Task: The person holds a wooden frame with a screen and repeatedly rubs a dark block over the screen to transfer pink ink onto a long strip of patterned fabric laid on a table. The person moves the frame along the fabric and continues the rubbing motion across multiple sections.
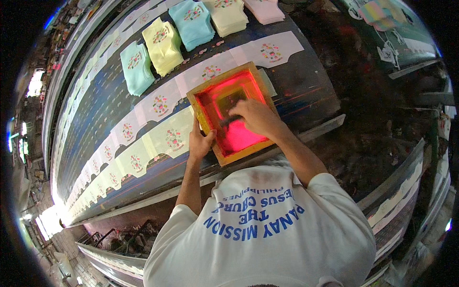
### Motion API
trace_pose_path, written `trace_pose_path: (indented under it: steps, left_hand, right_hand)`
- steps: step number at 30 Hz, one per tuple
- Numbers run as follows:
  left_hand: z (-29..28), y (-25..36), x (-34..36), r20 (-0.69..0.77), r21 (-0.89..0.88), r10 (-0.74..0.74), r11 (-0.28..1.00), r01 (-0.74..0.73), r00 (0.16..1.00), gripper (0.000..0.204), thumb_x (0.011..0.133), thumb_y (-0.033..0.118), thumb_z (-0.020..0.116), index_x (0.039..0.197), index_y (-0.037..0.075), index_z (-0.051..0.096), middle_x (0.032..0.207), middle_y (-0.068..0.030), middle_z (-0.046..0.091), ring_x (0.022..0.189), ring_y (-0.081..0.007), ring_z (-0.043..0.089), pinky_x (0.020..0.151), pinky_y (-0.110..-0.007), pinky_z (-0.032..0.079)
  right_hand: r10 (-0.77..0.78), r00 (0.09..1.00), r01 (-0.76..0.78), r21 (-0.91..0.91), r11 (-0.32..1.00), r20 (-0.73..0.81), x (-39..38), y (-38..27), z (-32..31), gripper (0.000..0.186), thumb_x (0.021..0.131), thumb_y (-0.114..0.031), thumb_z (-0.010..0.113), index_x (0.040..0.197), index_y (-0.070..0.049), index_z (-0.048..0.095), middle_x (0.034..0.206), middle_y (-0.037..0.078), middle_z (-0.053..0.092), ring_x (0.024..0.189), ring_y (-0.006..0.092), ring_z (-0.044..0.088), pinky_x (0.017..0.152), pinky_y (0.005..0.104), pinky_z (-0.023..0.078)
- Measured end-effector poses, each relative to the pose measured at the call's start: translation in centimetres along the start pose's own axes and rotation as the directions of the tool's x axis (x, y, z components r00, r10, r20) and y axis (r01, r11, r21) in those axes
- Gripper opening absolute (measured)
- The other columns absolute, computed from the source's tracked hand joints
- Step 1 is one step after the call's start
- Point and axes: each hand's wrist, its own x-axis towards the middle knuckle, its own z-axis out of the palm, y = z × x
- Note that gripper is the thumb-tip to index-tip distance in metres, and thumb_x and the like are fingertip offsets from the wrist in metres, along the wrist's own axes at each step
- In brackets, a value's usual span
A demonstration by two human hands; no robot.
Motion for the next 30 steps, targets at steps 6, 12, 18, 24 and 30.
trace_pose_path:
  steps: [6,12,18,24,30]
  left_hand:
    - [0.0,-1.5,0.2,0.003,0.018,0.010,1.000,-0.010,1.000,0.108,0.090,0.023,0.081,0.179,0.010,0.022,0.105,-0.0258,0.083,0.089,-0.0404,0.083,0.079,-0.049,0.065]
    - [-0.4,0.6,-0.7,-0.019,0.122,0.006,0.993,-0.004,1.000,0.110,0.089,0.032,0.078,0.180,0.012,0.019,0.103,-0.0307,0.081,0.089,-0.0511,0.079,0.081,-0.057,0.064]
    - [0.0,-0.1,-0.7,-0.038,0.127,0.033,0.991,-0.028,0.999,0.113,0.088,0.033,0.078,0.177,0.001,0.017,0.085,-0.0333,0.076,0.079,-0.0522,0.076,0.076,-0.058,0.062]
    - [-0.3,0.1,-0.2,0.006,0.105,-0.007,0.994,0.006,1.000,0.113,0.090,0.034,0.078,0.181,0.013,0.013,0.094,-0.0326,0.079,0.085,-0.0495,0.079,0.080,-0.057,0.064]
    - [0.2,-1.3,-0.3,-0.035,0.088,0.016,0.996,-0.013,0.999,0.114,0.088,0.036,0.078,0.180,0.009,0.016,0.083,-0.0300,0.077,0.079,-0.0489,0.078,0.076,-0.057,0.063]
  right_hand:
    - [-0.003,0.979,-0.012,-0.072,0.997,-0.203,5.9,1.1,1.3,0.039,0.091,0.001,0.069,0.128,-0.006,0.079,0.127,0.014,0.076,0.125,0.0383,0.068,0.110,0.0487,0.055]
    - [0.016,0.992,-0.023,-0.056,0.998,-0.128,-2.1,-1.5,2.4,0.046,0.090,0.007,0.065,0.132,-0.006,0.079,0.132,0.015,0.074,0.131,0.0366,0.067,0.114,0.0475,0.054]
    - [0.129,0.985,-0.128,-0.016,0.992,0.117,-3.7,-2.1,0.2,0.042,0.092,0.003,0.072,0.132,-0.007,0.079,0.129,0.017,0.076,0.127,0.0370,0.070,0.112,0.0466,0.055]
    - [0.125,0.992,-0.125,-0.053,0.991,0.007,5.7,1.1,-1.2,0.039,0.093,0.000,0.078,0.132,-0.007,0.079,0.128,0.019,0.078,0.125,0.0381,0.072,0.110,0.0461,0.056]
    - [0.101,0.993,-0.109,-0.117,0.987,-0.068,3.7,-0.4,0.3,0.044,0.090,0.001,0.077,0.133,-0.009,0.079,0.131,0.020,0.076,0.129,0.0409,0.070,0.114,0.0488,0.054]
